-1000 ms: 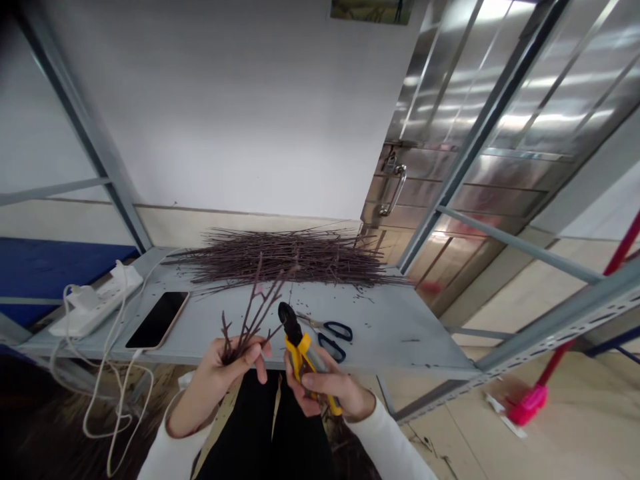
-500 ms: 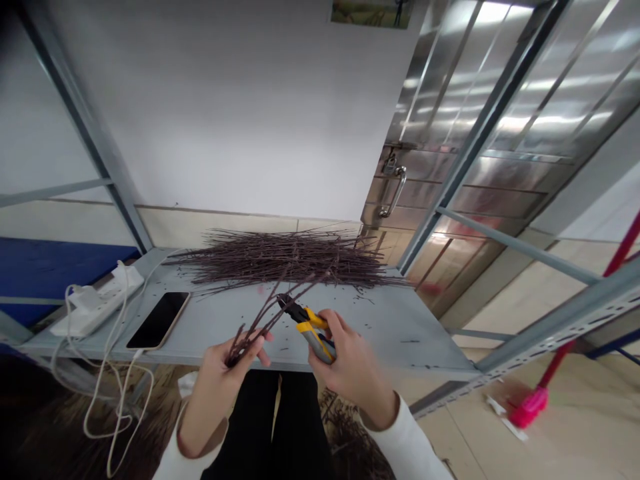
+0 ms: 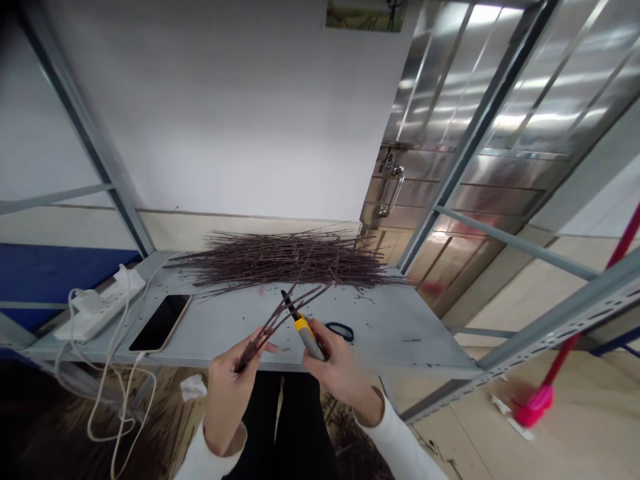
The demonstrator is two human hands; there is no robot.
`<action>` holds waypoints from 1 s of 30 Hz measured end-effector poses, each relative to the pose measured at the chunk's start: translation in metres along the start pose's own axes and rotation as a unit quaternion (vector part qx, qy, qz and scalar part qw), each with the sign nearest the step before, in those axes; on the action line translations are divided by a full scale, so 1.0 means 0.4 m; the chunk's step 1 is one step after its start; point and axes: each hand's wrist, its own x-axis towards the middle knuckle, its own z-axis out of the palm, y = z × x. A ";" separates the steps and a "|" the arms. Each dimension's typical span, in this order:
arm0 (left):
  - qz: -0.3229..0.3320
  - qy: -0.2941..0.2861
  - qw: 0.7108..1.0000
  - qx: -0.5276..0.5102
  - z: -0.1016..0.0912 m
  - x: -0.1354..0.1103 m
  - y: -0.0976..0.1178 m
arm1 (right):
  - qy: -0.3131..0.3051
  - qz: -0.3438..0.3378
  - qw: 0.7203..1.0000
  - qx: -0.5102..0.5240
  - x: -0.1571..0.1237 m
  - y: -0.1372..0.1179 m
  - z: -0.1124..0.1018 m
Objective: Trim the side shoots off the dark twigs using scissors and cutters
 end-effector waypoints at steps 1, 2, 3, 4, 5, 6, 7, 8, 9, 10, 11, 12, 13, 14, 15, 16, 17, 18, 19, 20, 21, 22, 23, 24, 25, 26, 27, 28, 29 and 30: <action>0.005 -0.004 1.000 0.001 -0.002 0.003 -0.004 | -0.038 0.036 0.994 0.092 -0.003 0.001 0.005; 0.012 -0.009 1.000 0.001 -0.003 0.006 -0.007 | -0.074 0.069 0.979 0.178 -0.006 0.003 0.010; 0.021 -0.013 1.000 -0.001 -0.003 0.008 -0.009 | -0.107 0.095 0.957 0.254 -0.010 0.004 0.015; 0.029 -0.016 0.999 -0.007 -0.002 0.010 -0.011 | -0.139 0.114 0.931 0.319 -0.013 0.005 0.019; 0.036 -0.019 0.999 -0.016 -0.002 0.012 -0.012 | -0.173 0.127 0.902 0.374 -0.015 0.006 0.021; 0.042 -0.022 0.999 -0.028 -0.001 0.013 -0.013 | -0.214 0.134 0.871 0.421 -0.017 0.006 0.021; 0.045 -0.025 0.998 -0.041 -0.002 0.015 -0.014 | -0.258 0.141 0.839 0.458 -0.018 0.006 0.019; 0.045 -0.027 0.997 -0.055 -0.004 0.016 -0.015 | -0.305 0.144 0.807 0.485 -0.019 0.006 0.016; 0.045 -0.031 0.996 -0.068 -0.007 0.017 -0.016 | -0.349 0.147 0.777 0.503 -0.019 0.005 0.012; 0.045 -0.036 0.995 -0.078 -0.010 0.019 -0.017 | -0.383 0.148 0.752 0.516 -0.018 0.005 0.008; 0.045 -0.041 0.994 -0.087 -0.014 0.020 -0.019 | -0.404 0.147 0.735 0.525 -0.018 0.006 0.006; 0.043 -0.048 0.994 -0.093 -0.018 0.021 -0.020 | -0.408 0.145 0.729 0.529 -0.018 0.007 0.005; 0.036 -0.056 0.993 -0.095 -0.021 0.022 -0.022 | -0.401 0.139 0.735 0.529 -0.019 0.008 0.005; 0.024 -0.065 0.993 -0.093 -0.024 0.023 -0.023 | -0.384 0.130 0.750 0.522 -0.019 0.010 0.007; 0.009 -0.070 0.994 -0.088 -0.025 0.024 -0.024 | -0.358 0.123 0.774 0.508 -0.020 0.012 0.010; -0.008 -0.075 0.994 -0.081 -0.026 0.025 -0.024 | -0.329 0.115 0.801 0.486 -0.021 0.015 0.013; -0.025 -0.078 0.994 -0.074 -0.027 0.026 -0.024 | -0.296 0.106 0.831 0.459 -0.022 0.018 0.015; -0.039 -0.079 0.994 -0.068 -0.027 0.027 -0.024 | -0.261 0.095 0.862 0.424 -0.023 0.021 0.016; -0.050 -0.080 0.994 -0.063 -0.028 0.028 -0.022 | -0.226 0.082 0.892 0.382 -0.024 0.025 0.016; -0.059 -0.083 0.993 -0.058 -0.029 0.030 -0.021 | -0.191 0.066 0.919 0.338 -0.024 0.029 0.015; -0.067 -0.086 0.993 -0.054 -0.030 0.031 -0.019 | -0.158 0.048 0.942 0.293 -0.023 0.033 0.013; -0.074 -0.090 0.992 -0.050 -0.031 0.032 -0.016 | -0.126 0.029 0.960 0.249 -0.022 0.037 0.009; -0.080 -0.092 0.991 -0.048 -0.033 0.032 -0.014 | -0.097 0.013 0.973 0.207 -0.021 0.041 0.006; -0.083 -0.094 0.991 -0.047 -0.035 0.033 -0.012 | -0.072 -0.005 0.983 0.168 -0.020 0.045 0.002; -0.084 -0.096 0.991 -0.046 -0.037 0.033 -0.010 | -0.052 -0.023 0.990 0.129 -0.018 0.048 -0.001; -0.084 -0.096 0.991 -0.046 -0.039 0.034 -0.008 | -0.037 -0.040 0.995 0.087 -0.017 0.050 -0.004; -0.083 -0.097 0.991 -0.046 -0.041 0.034 -0.006 | -0.027 -0.056 0.997 0.045 -0.015 0.050 -0.007; -0.081 -0.100 0.991 -0.044 -0.044 0.035 -0.004 | -0.023 -0.069 0.997 0.001 -0.013 0.048 -0.010; -0.079 -0.103 0.991 -0.042 -0.047 0.035 -0.003 | -0.019 -0.081 0.996 -0.041 -0.011 0.043 -0.012; -0.077 -0.108 0.990 -0.038 -0.050 0.036 -0.001 | -0.013 -0.091 0.993 -0.079 -0.009 0.037 -0.015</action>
